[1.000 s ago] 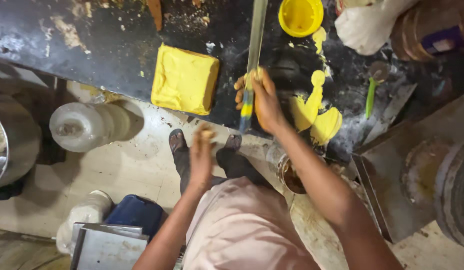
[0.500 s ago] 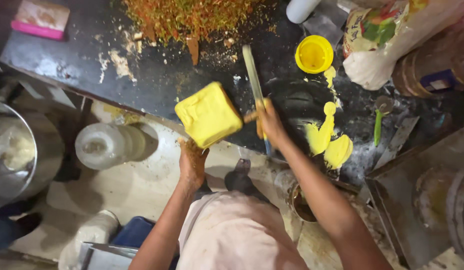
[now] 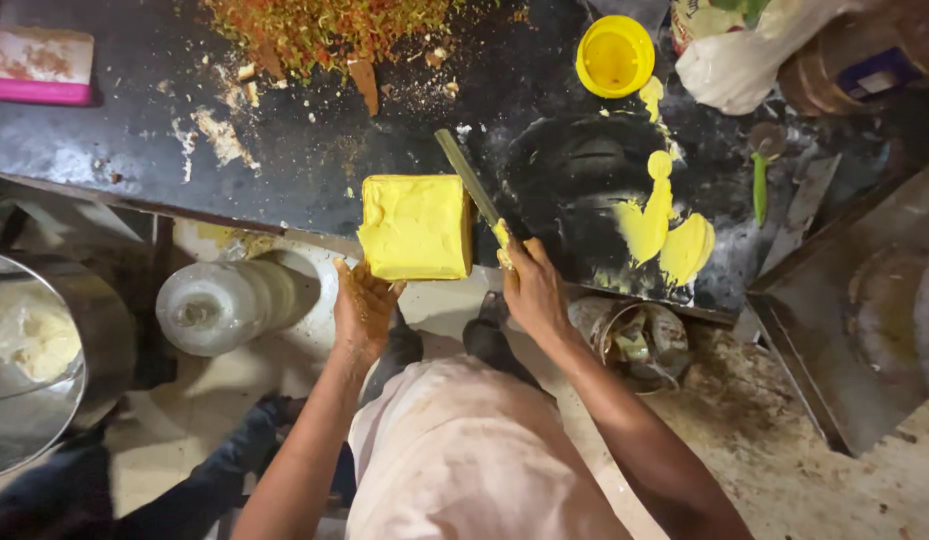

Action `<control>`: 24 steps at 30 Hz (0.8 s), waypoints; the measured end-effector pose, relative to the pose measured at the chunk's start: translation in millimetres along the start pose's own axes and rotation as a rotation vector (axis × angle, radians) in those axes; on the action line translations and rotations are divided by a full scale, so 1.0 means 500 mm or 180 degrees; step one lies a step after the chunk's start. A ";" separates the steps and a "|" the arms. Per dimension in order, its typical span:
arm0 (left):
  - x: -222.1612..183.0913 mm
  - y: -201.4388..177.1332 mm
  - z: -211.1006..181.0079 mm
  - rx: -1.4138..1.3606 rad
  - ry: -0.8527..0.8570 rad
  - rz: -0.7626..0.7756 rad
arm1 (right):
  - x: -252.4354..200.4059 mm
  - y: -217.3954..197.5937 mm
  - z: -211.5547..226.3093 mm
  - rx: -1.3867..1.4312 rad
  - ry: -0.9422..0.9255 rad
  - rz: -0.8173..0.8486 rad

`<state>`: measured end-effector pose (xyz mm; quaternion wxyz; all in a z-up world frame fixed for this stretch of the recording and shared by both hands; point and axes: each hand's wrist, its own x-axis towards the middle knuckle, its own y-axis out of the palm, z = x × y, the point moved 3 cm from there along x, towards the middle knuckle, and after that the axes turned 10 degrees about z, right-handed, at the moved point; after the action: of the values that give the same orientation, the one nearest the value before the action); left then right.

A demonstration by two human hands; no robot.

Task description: The person uses a long knife to cut slices from a large block of butter, then uses the blade to spread and scrape the butter across a flat black surface.

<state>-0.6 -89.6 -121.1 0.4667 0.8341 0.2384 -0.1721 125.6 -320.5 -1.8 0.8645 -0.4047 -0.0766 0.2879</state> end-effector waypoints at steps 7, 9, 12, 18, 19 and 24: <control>-0.011 0.022 -0.017 0.0049 -0.0122 0.0096 | 0.004 0.015 0.015 -0.0300 0.0122 0.0144; -0.009 0.021 -0.018 0.0059 -0.0113 0.0111 | 0.003 0.017 0.019 -0.0297 0.0226 0.0093; -0.008 0.022 -0.020 0.0055 -0.0082 0.0163 | 0.004 0.015 0.032 -0.0438 0.0172 0.0026; -0.018 0.035 -0.030 0.0127 -0.0171 0.0174 | -0.007 0.010 0.062 -0.0327 0.0131 0.0267; -0.018 0.037 -0.031 0.0092 -0.0180 0.0161 | -0.011 0.010 0.068 -0.0327 0.0129 0.0261; -0.018 0.043 -0.033 0.0076 -0.0186 0.0184 | -0.054 0.039 0.081 -0.0052 0.0106 0.0742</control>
<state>4.9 -87.3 -93.1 0.4682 0.8408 0.1984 -0.1857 80.1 -299.4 13.3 0.8231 -0.4226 -0.0169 0.3791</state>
